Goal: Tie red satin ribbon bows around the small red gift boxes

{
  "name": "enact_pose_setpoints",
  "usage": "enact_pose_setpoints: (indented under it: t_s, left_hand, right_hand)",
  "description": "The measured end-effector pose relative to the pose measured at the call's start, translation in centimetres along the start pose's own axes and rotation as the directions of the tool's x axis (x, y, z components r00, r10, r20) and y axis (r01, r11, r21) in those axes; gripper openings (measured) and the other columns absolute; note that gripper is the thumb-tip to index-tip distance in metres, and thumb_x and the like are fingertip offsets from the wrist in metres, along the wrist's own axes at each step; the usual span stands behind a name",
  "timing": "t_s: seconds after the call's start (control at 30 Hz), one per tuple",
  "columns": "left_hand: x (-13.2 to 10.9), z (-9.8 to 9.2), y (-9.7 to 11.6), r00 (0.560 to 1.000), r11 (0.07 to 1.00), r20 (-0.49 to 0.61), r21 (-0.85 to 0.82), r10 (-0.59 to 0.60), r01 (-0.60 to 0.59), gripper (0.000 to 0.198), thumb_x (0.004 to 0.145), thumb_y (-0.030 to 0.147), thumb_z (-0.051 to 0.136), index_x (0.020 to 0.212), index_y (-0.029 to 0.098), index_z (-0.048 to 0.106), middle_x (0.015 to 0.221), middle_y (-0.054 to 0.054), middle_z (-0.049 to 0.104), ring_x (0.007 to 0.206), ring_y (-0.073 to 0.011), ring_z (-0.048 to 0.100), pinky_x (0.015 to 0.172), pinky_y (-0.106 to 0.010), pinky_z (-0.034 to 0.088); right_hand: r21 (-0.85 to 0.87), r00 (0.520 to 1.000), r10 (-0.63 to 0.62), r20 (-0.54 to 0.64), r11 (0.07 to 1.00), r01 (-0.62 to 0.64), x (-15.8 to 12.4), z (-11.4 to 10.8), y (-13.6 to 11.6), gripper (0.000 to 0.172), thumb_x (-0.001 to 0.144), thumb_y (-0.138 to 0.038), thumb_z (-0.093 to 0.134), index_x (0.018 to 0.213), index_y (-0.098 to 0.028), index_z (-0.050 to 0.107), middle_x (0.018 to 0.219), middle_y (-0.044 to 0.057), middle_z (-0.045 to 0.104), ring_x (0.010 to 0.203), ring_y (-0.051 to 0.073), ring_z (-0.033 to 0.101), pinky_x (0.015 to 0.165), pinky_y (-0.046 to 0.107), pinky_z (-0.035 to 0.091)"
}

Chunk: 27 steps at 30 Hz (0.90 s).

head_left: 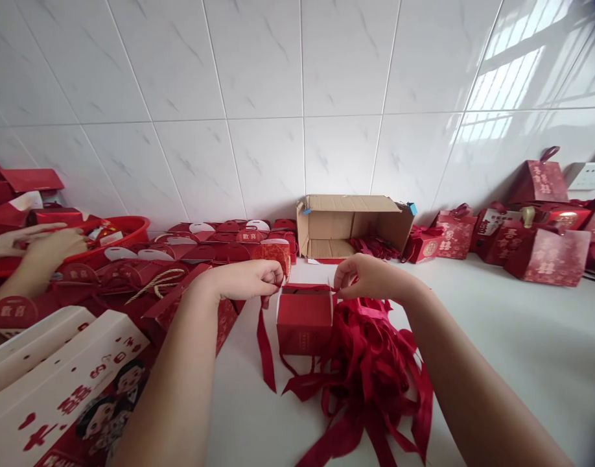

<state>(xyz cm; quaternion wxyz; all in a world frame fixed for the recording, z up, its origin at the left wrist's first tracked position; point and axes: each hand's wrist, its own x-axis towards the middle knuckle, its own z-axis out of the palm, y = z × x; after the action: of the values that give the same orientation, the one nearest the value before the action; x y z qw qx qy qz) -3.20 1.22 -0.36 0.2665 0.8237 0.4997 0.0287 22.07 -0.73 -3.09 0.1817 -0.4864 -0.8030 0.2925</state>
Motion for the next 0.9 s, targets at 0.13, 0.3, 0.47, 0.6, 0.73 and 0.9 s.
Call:
enact_pose_setpoints:
  t_s: [0.13, 0.3, 0.47, 0.6, 0.73, 0.9]
  left_hand:
    - [0.0, -0.2, -0.2, 0.998, 1.000, 0.065, -0.007, -0.026, 0.027, 0.027, 0.077, 0.041, 0.049, 0.092, 0.020, 0.055, 0.077, 0.000, 0.057, 0.059, -0.0130, 0.053, 0.058, -0.024, 0.041]
    - [-0.2, -0.3, 0.1, 0.998, 0.998, 0.020, -0.015, -0.053, 0.053, 0.034, 0.074, 0.051, 0.052, 0.084, 0.020, 0.060, 0.084, -0.001, 0.059, 0.059, -0.0121, 0.051, 0.056, -0.022, 0.038]
    - [-0.5, -0.4, 0.1, 0.998, 0.997, 0.008, -0.020, -0.070, 0.070, 0.039, 0.076, 0.058, 0.047, 0.074, 0.020, 0.055, 0.071, 0.001, 0.053, 0.056, -0.0124, 0.047, 0.053, -0.022, 0.036]
    - [-0.6, -0.4, 0.3, 0.998, 0.998, 0.024, -0.009, -0.061, 0.061, 0.038, 0.076, 0.055, 0.048, 0.063, 0.020, 0.043, 0.060, 0.002, 0.039, 0.053, -0.0118, 0.040, 0.051, -0.022, 0.032]
    - [-0.6, -0.5, 0.5, 0.998, 0.998, 0.014, -0.002, -0.067, 0.067, 0.034, 0.075, 0.053, 0.049, 0.065, 0.020, 0.047, 0.062, 0.001, 0.041, 0.054, -0.0121, 0.038, 0.051, -0.022, 0.030]
    - [-0.6, -0.7, 0.0, 1.000, 0.999, 0.022, 0.044, -0.004, 0.003, 0.030, 0.075, 0.049, 0.051, 0.071, 0.019, 0.057, 0.067, 0.001, 0.048, 0.059, -0.0115, 0.038, 0.056, -0.022, 0.030]
  right_hand:
    - [-0.099, 0.999, -0.021, -0.045, 0.995, 0.016, -0.5, 0.2, -0.8, 0.010, 0.061, -0.009, 0.057, 0.066, -0.018, 0.058, 0.071, 0.001, 0.062, 0.067, 0.014, 0.056, 0.060, 0.024, 0.042]
    - [-0.218, 0.995, -0.048, -0.092, 0.976, 0.027, -0.5, 0.7, -1.0, 0.013, 0.059, -0.008, 0.054, 0.064, -0.019, 0.051, 0.068, 0.000, 0.058, 0.062, 0.013, 0.050, 0.052, 0.023, 0.035]
    - [-0.234, 0.994, -0.029, -0.108, 0.972, 0.003, -0.7, 0.4, -0.9, 0.019, 0.060, -0.009, 0.054, 0.074, -0.020, 0.059, 0.069, 0.000, 0.059, 0.060, 0.014, 0.051, 0.050, 0.023, 0.035]
    - [-0.131, 0.996, -0.060, -0.066, 0.990, 0.051, -0.6, 0.3, -0.6, 0.014, 0.063, -0.011, 0.052, 0.071, -0.019, 0.060, 0.080, 0.002, 0.065, 0.073, 0.016, 0.058, 0.059, 0.024, 0.042]
    - [0.124, 0.995, -0.070, 0.067, 0.990, 0.062, -0.2, 0.4, 0.3, 0.013, 0.070, -0.018, 0.057, 0.083, -0.018, 0.059, 0.084, 0.003, 0.066, 0.075, 0.015, 0.060, 0.063, 0.023, 0.045]
    - [0.239, 0.984, -0.053, 0.171, 0.971, 0.011, 0.1, 0.3, 0.8, 0.028, 0.075, -0.041, 0.063, 0.088, -0.016, 0.061, 0.070, 0.000, 0.059, 0.063, 0.011, 0.054, 0.055, 0.021, 0.039]
